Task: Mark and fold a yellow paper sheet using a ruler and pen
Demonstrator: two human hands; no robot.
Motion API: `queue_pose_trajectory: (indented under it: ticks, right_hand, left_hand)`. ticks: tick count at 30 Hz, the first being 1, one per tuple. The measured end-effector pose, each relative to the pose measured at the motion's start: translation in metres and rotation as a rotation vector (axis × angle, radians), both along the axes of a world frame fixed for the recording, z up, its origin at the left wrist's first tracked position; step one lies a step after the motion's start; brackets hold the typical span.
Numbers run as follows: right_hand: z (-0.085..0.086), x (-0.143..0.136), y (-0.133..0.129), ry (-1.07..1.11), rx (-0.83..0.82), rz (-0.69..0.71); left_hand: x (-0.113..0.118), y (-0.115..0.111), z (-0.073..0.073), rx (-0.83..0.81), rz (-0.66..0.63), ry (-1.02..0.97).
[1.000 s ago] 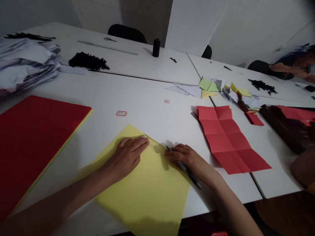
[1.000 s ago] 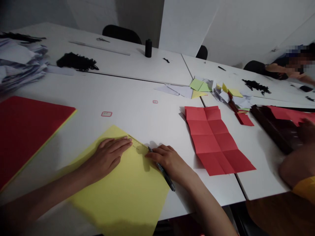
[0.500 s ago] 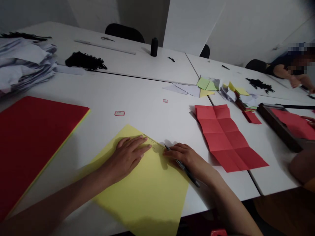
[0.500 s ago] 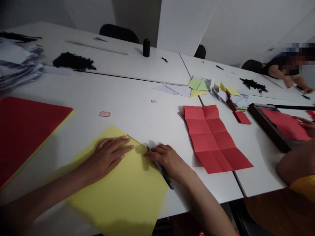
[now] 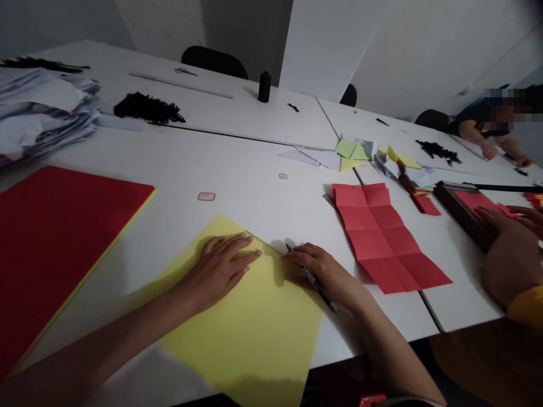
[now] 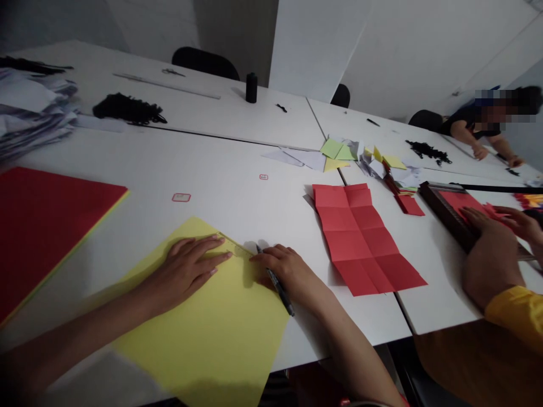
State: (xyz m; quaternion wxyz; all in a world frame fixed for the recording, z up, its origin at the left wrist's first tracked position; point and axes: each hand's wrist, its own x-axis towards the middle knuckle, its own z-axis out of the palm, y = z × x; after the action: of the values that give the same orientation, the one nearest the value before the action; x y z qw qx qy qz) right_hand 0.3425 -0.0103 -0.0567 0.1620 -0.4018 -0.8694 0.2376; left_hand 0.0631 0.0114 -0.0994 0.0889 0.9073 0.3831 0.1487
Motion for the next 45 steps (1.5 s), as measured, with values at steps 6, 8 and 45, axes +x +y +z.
queue_pose_trajectory:
  ticks: [6, 8, 45]
  right_hand:
    - [-0.003, -0.001, 0.002, -0.02, -0.04, -0.09]
    - [-0.006, -0.001, 0.004, -0.012, -0.048, -0.09]
    - [-0.023, -0.022, 0.057, 0.568, -0.45, -0.263]
  left_hand:
    - [-0.001, 0.0, -0.001, -0.004, 0.003, 0.014]
    - [-0.001, 0.0, -0.002, -0.006, 0.007, 0.018]
    - [0.0, 0.0, -0.003, 0.006, -0.003, 0.026]
